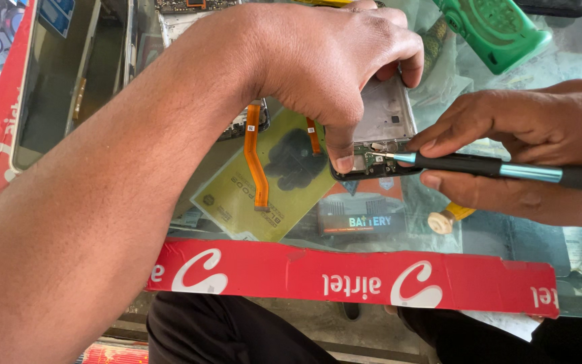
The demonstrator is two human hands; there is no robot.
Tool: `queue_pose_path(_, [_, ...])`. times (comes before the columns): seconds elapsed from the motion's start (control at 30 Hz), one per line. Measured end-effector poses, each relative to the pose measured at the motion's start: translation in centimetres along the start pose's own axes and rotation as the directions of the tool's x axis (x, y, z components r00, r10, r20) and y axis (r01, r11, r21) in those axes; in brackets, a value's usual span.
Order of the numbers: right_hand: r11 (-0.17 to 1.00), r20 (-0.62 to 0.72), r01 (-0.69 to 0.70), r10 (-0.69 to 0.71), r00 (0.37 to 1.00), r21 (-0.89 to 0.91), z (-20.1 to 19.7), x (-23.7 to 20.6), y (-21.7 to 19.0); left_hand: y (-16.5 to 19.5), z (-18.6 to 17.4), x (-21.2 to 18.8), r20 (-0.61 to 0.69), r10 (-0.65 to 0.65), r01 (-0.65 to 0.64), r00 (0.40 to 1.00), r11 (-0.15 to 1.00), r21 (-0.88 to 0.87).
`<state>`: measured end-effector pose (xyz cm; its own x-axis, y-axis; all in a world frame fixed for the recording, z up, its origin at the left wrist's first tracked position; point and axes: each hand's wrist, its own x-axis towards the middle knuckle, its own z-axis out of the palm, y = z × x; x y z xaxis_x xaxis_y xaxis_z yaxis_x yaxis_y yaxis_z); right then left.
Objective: The person uses a yellow screwdriver to remove screws from a disassembled mobile phone on a glass table, then switches to a black screwdriver to continue removing screws from the motherboard area. The person handles the phone and tools directly with their hands.
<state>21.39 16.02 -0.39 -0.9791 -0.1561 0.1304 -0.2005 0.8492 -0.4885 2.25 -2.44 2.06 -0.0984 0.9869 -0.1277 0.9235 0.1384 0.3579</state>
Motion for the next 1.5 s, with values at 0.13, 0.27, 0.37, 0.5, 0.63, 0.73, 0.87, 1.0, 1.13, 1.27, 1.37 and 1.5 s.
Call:
queue_pose_path(0.13, [0.996,-0.026,0.045,-0.043,0.999,0.082,0.1,-0.2,0.5,-0.1,0.0,0.1,0.005,0.02,-0.02,1.0,1.0,-0.001])
queue_pose_path(0.27, [0.989,-0.047,0.088,-0.083,0.995,0.115,0.2,-0.2,0.5,0.0,0.0,0.1,0.009,-0.002,0.002,1.0,1.0,-0.014])
queue_pose_path(0.37, [0.992,-0.022,0.047,-0.044,0.999,0.119,0.1,-0.1,0.4,0.0,-0.1,0.1,0.011,0.0,0.0,1.0,1.0,-0.015])
queue_pose_path(0.5, [0.995,-0.028,0.074,-0.073,0.997,0.07,0.0,-0.3,0.4,0.1,-0.1,0.0,0.013,-0.002,0.002,1.0,1.0,-0.019])
queue_pose_path(0.63, [0.998,0.006,0.039,-0.039,0.999,0.046,-0.1,-0.4,0.6,0.0,0.0,0.0,0.008,-0.003,0.003,1.0,1.0,-0.016])
queue_pose_path(0.73, [0.998,0.026,0.046,-0.047,0.999,0.049,-0.1,-0.5,0.7,0.0,0.0,0.0,-0.005,0.015,-0.015,1.0,1.0,-0.008])
queue_pose_path(0.87, [1.0,0.042,0.018,-0.019,0.999,0.024,-0.2,-0.5,0.6,-0.1,0.0,0.1,-0.016,0.031,-0.031,0.999,0.999,-0.01])
queue_pose_path(1.0, [0.993,0.019,0.117,-0.117,0.993,-0.002,-0.2,-0.3,0.2,0.0,0.0,0.2,-0.007,0.012,-0.012,1.0,1.0,0.007])
queue_pose_path(1.13, [0.976,0.013,0.084,-0.088,0.996,0.202,-0.4,-0.2,-0.3,0.0,-0.1,0.1,0.015,0.022,-0.022,1.0,0.999,-0.026])
queue_pose_path(1.27, [0.91,-0.053,0.087,-0.072,0.996,0.406,0.0,0.0,-0.3,-0.2,-0.1,0.1,0.011,0.027,-0.026,1.0,0.999,-0.03])
queue_pose_path(1.37, [0.972,-0.01,0.003,-0.001,1.0,0.236,-0.1,-0.2,0.0,-0.4,0.1,0.3,-0.006,0.052,-0.052,0.999,0.999,-0.007])
queue_pose_path(1.5, [0.987,0.005,0.005,-0.006,1.0,0.163,0.0,-0.3,0.3,-0.6,0.2,0.5,-0.032,0.098,-0.097,0.995,0.995,0.032])
